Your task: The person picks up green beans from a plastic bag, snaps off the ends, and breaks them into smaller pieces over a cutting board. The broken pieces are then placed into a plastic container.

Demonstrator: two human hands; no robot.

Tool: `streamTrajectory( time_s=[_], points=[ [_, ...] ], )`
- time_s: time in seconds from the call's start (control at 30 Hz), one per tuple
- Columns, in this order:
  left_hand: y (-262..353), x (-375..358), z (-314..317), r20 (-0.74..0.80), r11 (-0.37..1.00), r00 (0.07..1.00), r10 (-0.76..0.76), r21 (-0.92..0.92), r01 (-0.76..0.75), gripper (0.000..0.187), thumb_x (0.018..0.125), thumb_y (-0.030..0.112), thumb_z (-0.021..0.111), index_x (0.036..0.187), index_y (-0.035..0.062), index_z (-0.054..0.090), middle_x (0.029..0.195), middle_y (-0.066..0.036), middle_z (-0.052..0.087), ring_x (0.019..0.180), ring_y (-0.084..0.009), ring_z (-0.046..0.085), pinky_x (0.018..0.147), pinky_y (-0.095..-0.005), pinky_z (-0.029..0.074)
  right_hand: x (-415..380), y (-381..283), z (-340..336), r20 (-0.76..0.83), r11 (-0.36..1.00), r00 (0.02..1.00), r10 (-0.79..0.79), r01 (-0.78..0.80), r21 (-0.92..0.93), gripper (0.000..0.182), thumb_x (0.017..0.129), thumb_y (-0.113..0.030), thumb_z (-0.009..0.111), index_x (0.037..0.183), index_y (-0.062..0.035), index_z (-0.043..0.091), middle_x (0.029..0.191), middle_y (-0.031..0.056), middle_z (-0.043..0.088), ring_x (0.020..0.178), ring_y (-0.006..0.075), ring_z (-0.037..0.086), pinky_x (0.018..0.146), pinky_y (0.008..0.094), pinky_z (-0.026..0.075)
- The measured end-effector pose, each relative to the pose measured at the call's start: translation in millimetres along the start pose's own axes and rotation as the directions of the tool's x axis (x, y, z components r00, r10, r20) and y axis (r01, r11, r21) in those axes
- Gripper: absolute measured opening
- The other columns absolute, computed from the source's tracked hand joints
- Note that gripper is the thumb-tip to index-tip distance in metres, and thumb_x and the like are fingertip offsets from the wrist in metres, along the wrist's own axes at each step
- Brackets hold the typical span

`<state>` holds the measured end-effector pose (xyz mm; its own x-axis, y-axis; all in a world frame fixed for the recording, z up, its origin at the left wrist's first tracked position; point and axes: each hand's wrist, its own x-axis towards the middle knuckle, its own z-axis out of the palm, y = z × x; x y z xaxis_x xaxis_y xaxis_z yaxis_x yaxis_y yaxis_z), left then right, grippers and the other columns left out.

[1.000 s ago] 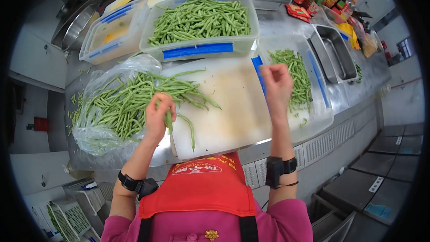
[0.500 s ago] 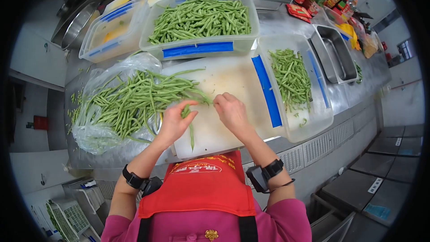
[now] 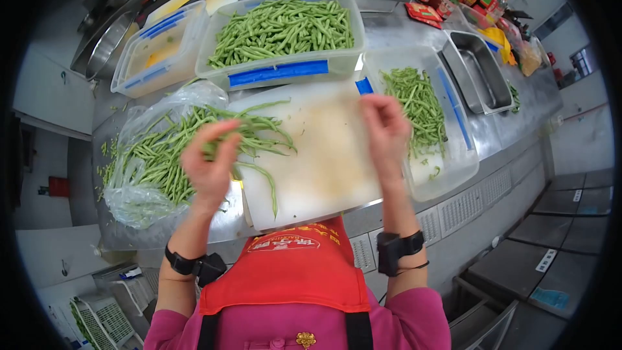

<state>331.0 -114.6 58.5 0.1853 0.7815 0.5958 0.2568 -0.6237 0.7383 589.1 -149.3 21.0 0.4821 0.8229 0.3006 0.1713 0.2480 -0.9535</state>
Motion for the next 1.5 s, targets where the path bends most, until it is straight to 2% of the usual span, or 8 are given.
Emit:
streamTrajectory(
  time_s=[0.17, 0.27, 0.37, 0.47, 0.57, 0.9, 1.3, 1.5],
  points=[
    [9.0, 9.6, -34.2, -0.147, 0.728, 0.893, -0.426, -0.642, 0.242, 0.017, 0.085, 0.009, 0.058, 0.101, 0.0017, 0.056, 0.076, -0.008, 0.060, 0.050, -0.0089, 0.049, 0.044, -0.0211, 0.039, 30.9, -9.2, -32.5, 0.219, 0.150, 0.780, -0.587, 0.370, -0.917, 0.023, 0.078, 0.005, 0.052, 0.097, -0.0026, 0.062, 0.086, 0.0098, 0.060, 0.077, 0.0235, 0.056, 0.070, 0.0276, 0.045],
    [-9.8, 1.4, -29.1, -0.123, 0.611, 0.818, -0.562, -0.728, 0.311, 0.021, 0.087, 0.014, 0.058, 0.103, 0.0021, 0.053, 0.076, -0.009, 0.060, 0.049, -0.0082, 0.046, 0.042, -0.0211, 0.038, -13.0, -14.8, -0.8, 0.394, 0.921, 0.893, -0.217, 0.321, -0.220, 0.021, 0.066, 0.011, 0.051, 0.080, -0.0012, 0.061, 0.080, 0.0091, 0.059, 0.076, 0.0266, 0.057, 0.067, 0.0337, 0.045],
    [-23.1, -8.6, -24.2, -0.126, 0.558, 0.728, -0.674, -0.732, 0.390, 0.023, 0.087, 0.017, 0.059, 0.103, 0.0026, 0.053, 0.076, -0.008, 0.059, 0.049, -0.0081, 0.045, 0.042, -0.0218, 0.037, -51.5, -17.1, 37.0, 0.604, 0.860, 0.664, -0.442, 0.505, 0.074, 0.017, 0.068, 0.007, 0.055, 0.079, -0.0036, 0.061, 0.076, 0.0105, 0.058, 0.071, 0.0236, 0.058, 0.061, 0.0306, 0.046],
    [-22.8, -17.2, -21.2, -0.060, 0.462, 0.666, -0.744, -0.767, 0.446, 0.022, 0.087, 0.019, 0.059, 0.101, 0.0029, 0.052, 0.077, -0.008, 0.059, 0.049, -0.0082, 0.044, 0.041, -0.0222, 0.037, -72.9, -0.8, 65.4, 0.781, 0.968, 0.624, 0.033, 0.174, -0.180, 0.023, 0.078, 0.001, 0.049, 0.097, -0.0043, 0.061, 0.088, 0.0088, 0.061, 0.077, 0.0177, 0.058, 0.063, 0.0266, 0.046],
    [-24.1, -30.3, -16.0, 0.053, 0.376, 0.621, -0.782, -0.754, 0.539, 0.020, 0.086, 0.017, 0.059, 0.098, 0.0028, 0.052, 0.075, -0.009, 0.058, 0.047, -0.0089, 0.045, 0.040, -0.0223, 0.036, -65.2, 26.9, 84.4, 0.658, 0.668, 0.639, 0.398, -0.694, 0.269, 0.031, 0.085, -0.006, 0.050, 0.116, -0.0052, 0.052, 0.102, 0.0073, 0.057, 0.079, 0.0142, 0.056, 0.065, 0.0259, 0.046],
    [-53.3, -58.5, -47.4, 0.590, 0.200, 0.350, -0.728, -0.305, 0.931, 0.023, 0.089, 0.025, 0.055, 0.090, 0.0027, 0.057, 0.057, -0.002, 0.049, 0.041, -0.0075, 0.042, 0.035, -0.0204, 0.034, -35.7, 17.7, 83.7, 0.569, 0.693, 0.776, 0.272, -0.569, 0.443, 0.015, 0.093, -0.015, 0.045, 0.100, -0.0029, 0.049, 0.091, 0.0046, 0.053, 0.070, 0.0087, 0.051, 0.065, 0.0244, 0.045],
    [-28.9, -52.6, -16.6, 0.555, 0.804, 0.602, -0.574, 0.243, 0.543, 0.022, 0.078, 0.025, 0.066, 0.071, 0.0051, 0.061, 0.052, -0.003, 0.050, 0.045, -0.0090, 0.045, 0.044, -0.0254, 0.035, -28.6, 10.6, 79.5, 0.522, 0.830, 0.811, 0.264, -0.467, 0.305, 0.018, 0.089, -0.016, 0.052, 0.099, -0.0008, 0.055, 0.088, 0.0055, 0.058, 0.067, 0.0075, 0.052, 0.061, 0.0217, 0.046],
    [-2.9, -46.3, -19.0, 0.511, 0.994, 0.853, 0.106, -0.031, -0.105, 0.014, 0.073, 0.013, 0.068, 0.075, 0.0004, 0.062, 0.063, -0.010, 0.057, 0.052, -0.0223, 0.053, 0.050, -0.0281, 0.041, -26.7, 34.9, 82.5, 0.567, 0.599, 0.678, 0.468, -0.715, 0.361, 0.018, 0.087, -0.018, 0.059, 0.089, -0.0002, 0.058, 0.082, 0.0043, 0.060, 0.064, 0.0058, 0.053, 0.058, 0.0210, 0.048]
  ],
)
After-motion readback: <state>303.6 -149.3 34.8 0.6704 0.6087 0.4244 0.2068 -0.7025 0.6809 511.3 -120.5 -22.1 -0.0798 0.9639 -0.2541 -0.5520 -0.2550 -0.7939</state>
